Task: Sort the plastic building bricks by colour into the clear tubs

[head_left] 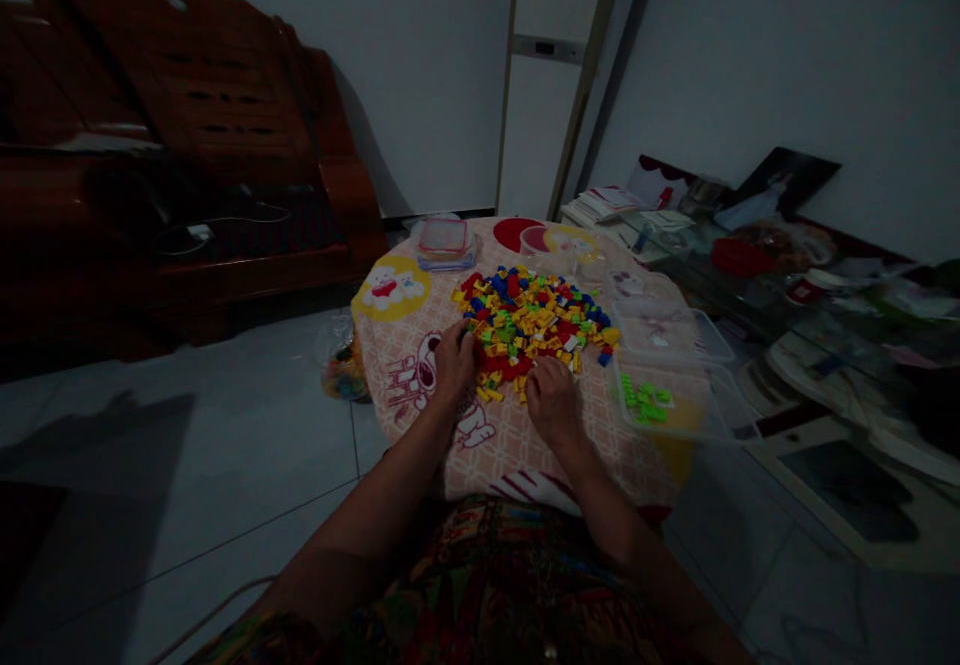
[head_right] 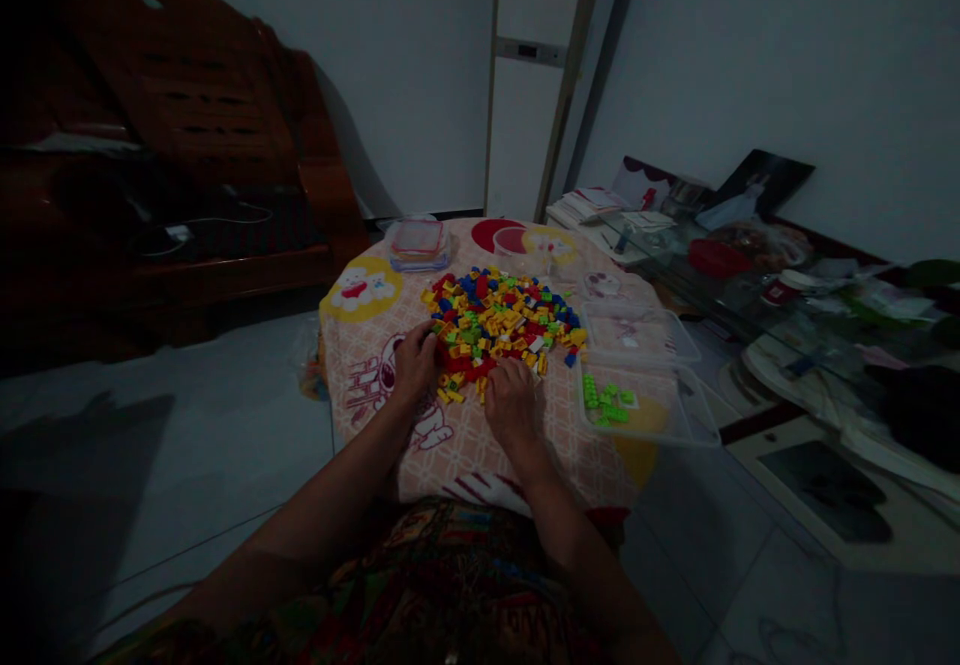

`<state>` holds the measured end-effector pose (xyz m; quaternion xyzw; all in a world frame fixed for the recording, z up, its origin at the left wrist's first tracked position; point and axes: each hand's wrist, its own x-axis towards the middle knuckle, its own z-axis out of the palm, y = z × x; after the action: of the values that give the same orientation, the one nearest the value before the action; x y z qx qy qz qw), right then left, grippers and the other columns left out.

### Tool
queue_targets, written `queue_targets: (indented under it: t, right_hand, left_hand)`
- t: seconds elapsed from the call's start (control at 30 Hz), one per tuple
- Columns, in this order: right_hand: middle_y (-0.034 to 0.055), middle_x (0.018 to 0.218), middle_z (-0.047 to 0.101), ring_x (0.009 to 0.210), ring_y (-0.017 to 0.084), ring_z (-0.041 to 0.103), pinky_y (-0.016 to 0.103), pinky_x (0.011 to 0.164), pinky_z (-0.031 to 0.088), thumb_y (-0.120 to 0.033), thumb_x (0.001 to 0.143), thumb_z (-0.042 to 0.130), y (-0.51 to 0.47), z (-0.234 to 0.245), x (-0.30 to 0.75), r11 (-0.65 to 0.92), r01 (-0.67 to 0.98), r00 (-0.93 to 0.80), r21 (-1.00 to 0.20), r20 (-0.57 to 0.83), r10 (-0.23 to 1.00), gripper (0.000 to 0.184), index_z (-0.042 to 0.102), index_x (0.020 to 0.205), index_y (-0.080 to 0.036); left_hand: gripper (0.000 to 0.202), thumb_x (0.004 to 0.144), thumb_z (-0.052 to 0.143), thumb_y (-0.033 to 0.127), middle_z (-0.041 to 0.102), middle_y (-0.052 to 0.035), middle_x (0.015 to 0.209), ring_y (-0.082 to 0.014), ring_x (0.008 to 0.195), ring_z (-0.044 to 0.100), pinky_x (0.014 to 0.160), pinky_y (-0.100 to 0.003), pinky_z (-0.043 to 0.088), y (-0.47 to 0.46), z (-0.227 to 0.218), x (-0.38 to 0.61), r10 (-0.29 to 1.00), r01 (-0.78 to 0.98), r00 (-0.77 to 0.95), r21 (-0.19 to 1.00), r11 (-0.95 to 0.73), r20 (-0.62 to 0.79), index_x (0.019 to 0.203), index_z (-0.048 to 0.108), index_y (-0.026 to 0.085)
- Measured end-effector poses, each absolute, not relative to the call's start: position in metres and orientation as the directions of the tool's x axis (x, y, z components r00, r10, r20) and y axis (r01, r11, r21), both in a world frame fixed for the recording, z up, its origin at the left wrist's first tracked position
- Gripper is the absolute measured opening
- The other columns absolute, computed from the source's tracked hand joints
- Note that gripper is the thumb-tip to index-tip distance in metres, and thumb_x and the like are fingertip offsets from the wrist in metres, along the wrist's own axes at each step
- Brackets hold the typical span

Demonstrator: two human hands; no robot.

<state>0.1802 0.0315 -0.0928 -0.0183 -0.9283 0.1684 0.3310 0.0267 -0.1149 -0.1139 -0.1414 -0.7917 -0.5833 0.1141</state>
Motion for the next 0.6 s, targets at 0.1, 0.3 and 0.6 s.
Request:
queue_targets:
  t: [0.1,0.3,0.6]
  right_hand:
    - [0.0151,0.124,0.067,0.123,0.028,0.053,0.047,0.11,0.045,-0.011,0.094,0.05,0.023,-0.091,0.179,0.948,-0.118,-0.799,-0.295,0.595,0.086,0.027,0.072,0.109,-0.016]
    - [0.0129,0.145,0.059,0.138,0.029,0.045,0.053,0.117,0.037,-0.01,0.095,0.055,-0.005,-0.091,0.164,0.952,-0.197,-0.888,-0.236,0.455,-0.071,0.033,0.073,0.12,-0.023]
    - [0.018,0.144,0.059,0.138,0.029,0.047,0.051,0.117,0.038,-0.011,0.097,0.054,-0.005,-0.09,0.154,0.955,-0.183,-0.915,-0.235,0.396,-0.078,0.023,0.074,0.109,-0.015]
  left_hand:
    - [0.038,0.093,0.048,0.029,0.07,-0.0099,0.129,-0.0255,0.123,0.062,0.113,-0.043,0.044,-0.115,-0.113,0.027,0.09,0.363,-0.932,0.889,0.28,0.352,0.121,0.072,0.02]
    - [0.04,0.094,0.046,0.03,0.071,-0.0106,0.128,-0.025,0.122,0.063,0.112,-0.043,0.045,-0.116,-0.11,0.029,0.086,0.359,-0.933,0.893,0.271,0.349,0.122,0.072,0.019]
    - [0.039,0.095,0.045,0.03,0.071,-0.0104,0.127,-0.0237,0.122,0.063,0.113,-0.042,0.045,-0.115,-0.11,0.028,0.081,0.359,-0.933,0.893,0.273,0.35,0.121,0.071,0.019]
